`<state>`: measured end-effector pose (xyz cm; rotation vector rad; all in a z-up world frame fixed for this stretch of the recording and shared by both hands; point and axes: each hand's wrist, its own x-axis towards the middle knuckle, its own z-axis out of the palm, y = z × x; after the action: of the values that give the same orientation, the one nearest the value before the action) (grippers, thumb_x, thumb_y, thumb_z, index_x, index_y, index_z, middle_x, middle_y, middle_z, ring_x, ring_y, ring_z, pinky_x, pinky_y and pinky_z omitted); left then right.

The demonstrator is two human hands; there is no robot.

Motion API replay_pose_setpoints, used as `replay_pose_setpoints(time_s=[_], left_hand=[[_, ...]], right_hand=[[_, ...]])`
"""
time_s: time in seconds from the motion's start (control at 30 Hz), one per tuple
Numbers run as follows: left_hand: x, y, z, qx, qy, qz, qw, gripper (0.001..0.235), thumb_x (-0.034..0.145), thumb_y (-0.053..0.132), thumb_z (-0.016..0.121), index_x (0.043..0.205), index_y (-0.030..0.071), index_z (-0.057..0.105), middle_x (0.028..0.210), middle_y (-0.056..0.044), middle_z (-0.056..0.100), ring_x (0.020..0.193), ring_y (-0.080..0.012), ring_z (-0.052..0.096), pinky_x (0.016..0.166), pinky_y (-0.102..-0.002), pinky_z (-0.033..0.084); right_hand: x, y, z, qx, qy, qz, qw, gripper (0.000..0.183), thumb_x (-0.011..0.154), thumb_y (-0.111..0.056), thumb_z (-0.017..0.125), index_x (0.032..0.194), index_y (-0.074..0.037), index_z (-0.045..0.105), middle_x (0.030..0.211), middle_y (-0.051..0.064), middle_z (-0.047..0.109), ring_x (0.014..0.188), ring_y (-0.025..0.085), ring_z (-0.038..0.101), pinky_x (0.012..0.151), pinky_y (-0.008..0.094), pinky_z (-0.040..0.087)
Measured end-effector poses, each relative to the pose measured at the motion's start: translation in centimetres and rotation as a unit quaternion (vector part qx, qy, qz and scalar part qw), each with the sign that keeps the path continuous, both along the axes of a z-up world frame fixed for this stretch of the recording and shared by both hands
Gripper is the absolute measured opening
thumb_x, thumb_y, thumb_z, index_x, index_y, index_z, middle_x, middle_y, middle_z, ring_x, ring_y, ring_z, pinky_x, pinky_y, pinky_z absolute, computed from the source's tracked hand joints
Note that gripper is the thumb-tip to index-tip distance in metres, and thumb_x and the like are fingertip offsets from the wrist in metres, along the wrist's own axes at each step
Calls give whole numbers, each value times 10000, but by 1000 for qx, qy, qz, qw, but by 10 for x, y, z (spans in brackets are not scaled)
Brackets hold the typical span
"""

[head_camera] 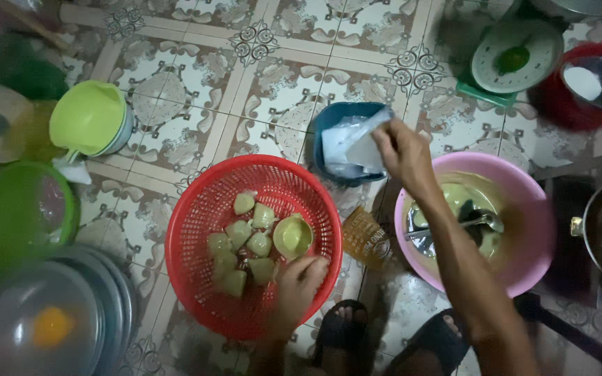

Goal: The person uses a ladle to scoop a green paste from a pink basin into a small yellow cup, then pours the paste from the cup into individual clear plastic bags, tying each bag once filled.

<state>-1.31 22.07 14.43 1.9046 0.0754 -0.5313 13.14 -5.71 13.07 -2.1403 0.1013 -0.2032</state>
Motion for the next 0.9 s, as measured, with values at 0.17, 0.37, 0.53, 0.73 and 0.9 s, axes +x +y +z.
replay_pose_setpoints(time_s=[0.17,0.37,0.53,0.73,0.9], left_hand=[[26,-39,40,-145,69,7,987,580,950,481,567,1399,116,607,1448,-154,613,1338,-258,595,1153,-379,415],[34,-60,-8,-359,58,217,906,230,932,205,740,1088,35,740,991,-125,705,803,-171,668,700,-284,557],[24,-63,-6,-375,21,154,914,278,985,127,634,1239,35,701,1074,-158,744,863,-152,709,683,-276,613],[-13,-52,36,-450,55,1,891,262,954,143,681,1165,-11,697,1064,-223,751,928,-256,745,768,-350,625],[-23,-58,48,-379,48,-85,920,235,947,135,710,1123,-19,715,922,-117,777,729,-142,746,653,-301,630]], right_hand=[[-68,48,-3,-177,-239,39,954,153,975,-185,713,883,-81,649,707,98,631,584,263,595,523,377,500],[-143,92,29,-167,-305,57,936,81,859,-105,773,934,-121,747,695,90,543,611,315,572,579,440,517],[-182,95,40,-66,-277,33,958,156,841,-157,832,994,-160,799,748,63,616,681,292,625,621,414,542],[-191,45,-23,456,-29,-38,889,990,924,-718,462,1614,-62,192,1573,215,316,1371,344,413,1049,421,440],[-204,62,14,729,2,161,665,1151,722,-796,731,1473,21,425,1063,176,689,563,103,606,489,284,550]])
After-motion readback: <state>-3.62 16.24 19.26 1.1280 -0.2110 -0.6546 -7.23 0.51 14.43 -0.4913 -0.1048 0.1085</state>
